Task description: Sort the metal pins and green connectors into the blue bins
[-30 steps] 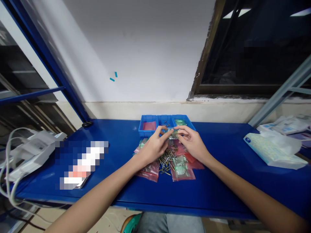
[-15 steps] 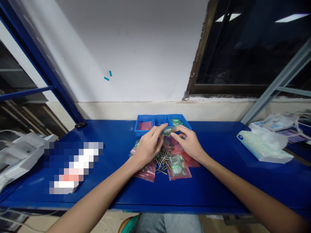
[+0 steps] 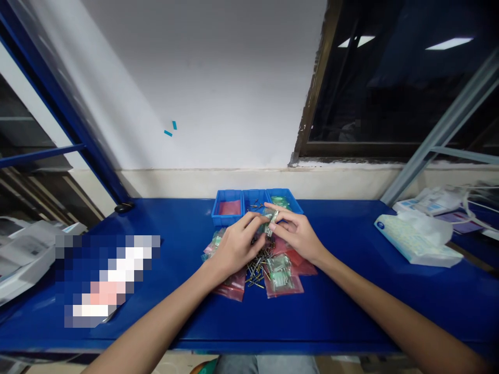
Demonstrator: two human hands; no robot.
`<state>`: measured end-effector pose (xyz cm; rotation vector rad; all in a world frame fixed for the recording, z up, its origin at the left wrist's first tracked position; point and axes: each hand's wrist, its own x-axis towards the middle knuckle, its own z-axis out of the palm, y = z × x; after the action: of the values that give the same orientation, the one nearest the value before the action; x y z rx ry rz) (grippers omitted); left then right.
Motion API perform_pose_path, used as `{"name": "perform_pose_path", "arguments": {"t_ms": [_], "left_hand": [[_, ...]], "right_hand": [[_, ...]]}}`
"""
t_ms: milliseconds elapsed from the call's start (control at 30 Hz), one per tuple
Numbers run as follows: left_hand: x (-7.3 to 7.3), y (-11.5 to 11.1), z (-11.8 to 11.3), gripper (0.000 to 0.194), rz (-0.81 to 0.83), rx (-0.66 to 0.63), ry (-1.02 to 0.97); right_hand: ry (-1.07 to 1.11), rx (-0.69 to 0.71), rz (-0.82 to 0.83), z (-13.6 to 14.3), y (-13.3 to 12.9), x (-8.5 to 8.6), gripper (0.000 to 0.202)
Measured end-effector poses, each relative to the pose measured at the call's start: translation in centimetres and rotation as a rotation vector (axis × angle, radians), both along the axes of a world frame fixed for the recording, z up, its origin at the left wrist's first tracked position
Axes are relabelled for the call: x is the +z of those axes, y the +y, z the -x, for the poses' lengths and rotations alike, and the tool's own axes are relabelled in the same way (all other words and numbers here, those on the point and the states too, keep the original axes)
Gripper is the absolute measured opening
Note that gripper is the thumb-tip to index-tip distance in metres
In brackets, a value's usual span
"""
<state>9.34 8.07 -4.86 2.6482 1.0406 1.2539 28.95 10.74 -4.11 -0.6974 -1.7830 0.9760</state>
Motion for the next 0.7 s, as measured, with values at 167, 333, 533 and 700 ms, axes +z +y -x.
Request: {"name": "perform_pose_path", "arguments": {"t_ms": [167, 333, 533, 700], "left_hand": [[-0.3, 0.2, -0.2, 0.037, 0.013, -0.016, -0.11], [-0.2, 0.7, -0.5, 0.026, 0.004, 0.087, -0.286], [-0.9, 1.2, -0.3, 0.025, 0.117, 0.051, -0.267], [-1.2, 1.4, 0.1, 0.031, 0.021, 0.01, -0.061]], "right_hand": [[-0.056, -0.047, -0.063, 0.0, 0.1, 0.0, 0.015], [-0.026, -0.038, 0.089, 0.2, 1.0, -1.2, 0.016], [0.08, -0.068, 0.184, 0.0, 1.3, -1.0, 0.032], [0.008, -0.168, 0.11, -0.9, 1.6, -0.1, 0.029]]}}
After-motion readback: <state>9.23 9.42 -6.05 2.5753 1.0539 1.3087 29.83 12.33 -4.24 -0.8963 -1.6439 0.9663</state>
